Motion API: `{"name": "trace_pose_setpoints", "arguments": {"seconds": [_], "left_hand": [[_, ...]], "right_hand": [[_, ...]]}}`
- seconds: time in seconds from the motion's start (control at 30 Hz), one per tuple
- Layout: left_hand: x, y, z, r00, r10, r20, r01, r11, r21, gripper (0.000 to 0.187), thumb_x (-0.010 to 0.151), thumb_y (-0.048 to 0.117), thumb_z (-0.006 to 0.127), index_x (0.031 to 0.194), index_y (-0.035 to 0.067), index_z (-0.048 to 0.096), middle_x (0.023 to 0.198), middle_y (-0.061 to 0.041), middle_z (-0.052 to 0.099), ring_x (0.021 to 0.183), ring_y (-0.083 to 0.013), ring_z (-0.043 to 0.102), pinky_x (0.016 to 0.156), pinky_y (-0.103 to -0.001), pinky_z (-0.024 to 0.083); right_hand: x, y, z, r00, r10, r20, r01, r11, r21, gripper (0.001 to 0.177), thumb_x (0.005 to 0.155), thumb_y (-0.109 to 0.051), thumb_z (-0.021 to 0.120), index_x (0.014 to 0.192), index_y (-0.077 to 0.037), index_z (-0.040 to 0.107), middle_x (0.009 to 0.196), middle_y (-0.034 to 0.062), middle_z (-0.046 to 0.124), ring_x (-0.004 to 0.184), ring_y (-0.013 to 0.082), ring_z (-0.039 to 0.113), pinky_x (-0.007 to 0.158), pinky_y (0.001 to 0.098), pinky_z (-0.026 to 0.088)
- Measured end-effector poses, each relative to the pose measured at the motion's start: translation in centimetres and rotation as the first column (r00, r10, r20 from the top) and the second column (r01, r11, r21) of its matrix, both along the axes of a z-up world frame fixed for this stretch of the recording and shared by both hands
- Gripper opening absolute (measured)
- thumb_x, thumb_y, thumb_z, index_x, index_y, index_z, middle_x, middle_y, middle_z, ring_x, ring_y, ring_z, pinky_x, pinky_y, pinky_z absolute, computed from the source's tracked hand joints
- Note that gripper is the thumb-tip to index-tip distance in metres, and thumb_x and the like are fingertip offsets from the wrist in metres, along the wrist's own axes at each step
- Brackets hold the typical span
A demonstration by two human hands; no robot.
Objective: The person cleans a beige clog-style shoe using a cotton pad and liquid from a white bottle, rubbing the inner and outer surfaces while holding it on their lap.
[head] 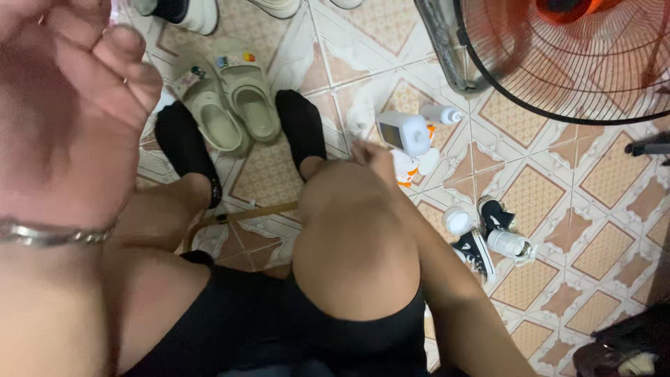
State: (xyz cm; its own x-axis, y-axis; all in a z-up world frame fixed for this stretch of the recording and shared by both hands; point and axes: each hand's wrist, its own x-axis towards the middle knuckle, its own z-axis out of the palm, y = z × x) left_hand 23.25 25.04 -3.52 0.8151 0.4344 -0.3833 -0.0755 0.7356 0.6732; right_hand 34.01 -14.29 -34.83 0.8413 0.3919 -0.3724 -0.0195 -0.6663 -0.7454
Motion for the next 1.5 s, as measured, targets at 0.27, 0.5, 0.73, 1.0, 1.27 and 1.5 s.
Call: {"name": "trace_pose_setpoints", "arguments": {"seconds": [0.27,0.5,0.73,1.0,1.27,1.5], "left_hand": [[1.0,-0.3,-1.1,0.991,-0.056,-0.124,0.067,0.994,0.091,0.016,0.119,0.015,0.051,0.107,0.009,0.059,0.104,0.002,0.061,0.095,-0.0103,0.06,0.093,-0.025,0.045],[2.6,-1.5,-2.5,0.984,-0.145,-0.099,0.151,0.987,0.053,0.014,0.119,0.015,0.052,0.108,0.01,0.06,0.104,0.002,0.061,0.095,-0.0104,0.059,0.093,-0.025,0.046],[2.1,-2.9,-1.7,0.981,-0.183,-0.068,0.186,0.981,0.053,0.013,0.119,0.016,0.054,0.109,0.01,0.06,0.104,0.002,0.06,0.095,-0.0105,0.059,0.093,-0.025,0.047],[2.8,-5.4,2.0,0.977,-0.2,-0.074,0.213,0.935,0.284,0.008,0.116,0.014,0.058,0.108,0.011,0.06,0.1,0.002,0.059,0.091,-0.0099,0.058,0.09,-0.026,0.048],[5.9,-7.3,2.3,0.97,-0.144,-0.198,0.241,0.689,0.683,0.011,0.097,0.01,0.068,0.106,0.013,0.062,0.1,0.001,0.067,0.086,-0.0102,0.064,0.076,-0.026,0.048],[6.8,-10.8,-0.8,0.925,-0.354,-0.14,0.109,-0.106,0.988,0.063,0.069,0.017,0.092,0.124,0.006,0.065,0.126,-0.016,0.064,0.12,-0.0348,0.059,0.101,-0.046,0.048]], "right_hand": [[7.4,11.3,-6.0,0.902,0.22,0.371,-0.204,0.976,-0.081,0.043,0.088,-0.004,0.064,0.131,-0.002,0.06,0.133,0.0285,0.053,0.11,0.0457,0.061,0.094,0.0461,0.054],[5.3,10.4,-4.9,0.998,-0.062,0.026,0.058,0.989,0.138,0.005,0.098,-0.003,0.063,0.102,0.0,0.063,0.106,0.0217,0.066,0.089,0.0302,0.07,0.081,0.0375,0.059],[-2.1,-0.1,2.2,0.869,-0.207,0.448,-0.013,0.898,0.44,0.024,0.094,0.005,0.052,0.116,-0.001,0.058,0.109,0.0177,0.059,0.101,0.0301,0.059,0.091,0.0387,0.05],[4.0,-4.1,7.3,0.752,-0.052,0.657,0.16,0.982,-0.105,0.081,0.066,-0.031,0.095,0.124,0.011,0.059,0.11,0.0219,0.054,0.1,0.0404,0.056,0.086,0.0494,0.048],[6.1,-1.0,10.6,0.797,-0.051,0.601,0.133,0.987,-0.092,0.041,0.069,-0.017,0.089,0.103,0.001,0.073,0.105,0.0169,0.057,0.095,0.0361,0.061,0.084,0.0435,0.053],[7.1,3.8,26.3,0.669,0.149,0.728,-0.273,0.961,0.054,0.051,0.07,-0.014,0.096,0.111,0.0,0.07,0.104,0.0142,0.051,0.098,0.0308,0.056,0.085,0.038,0.049]]}}
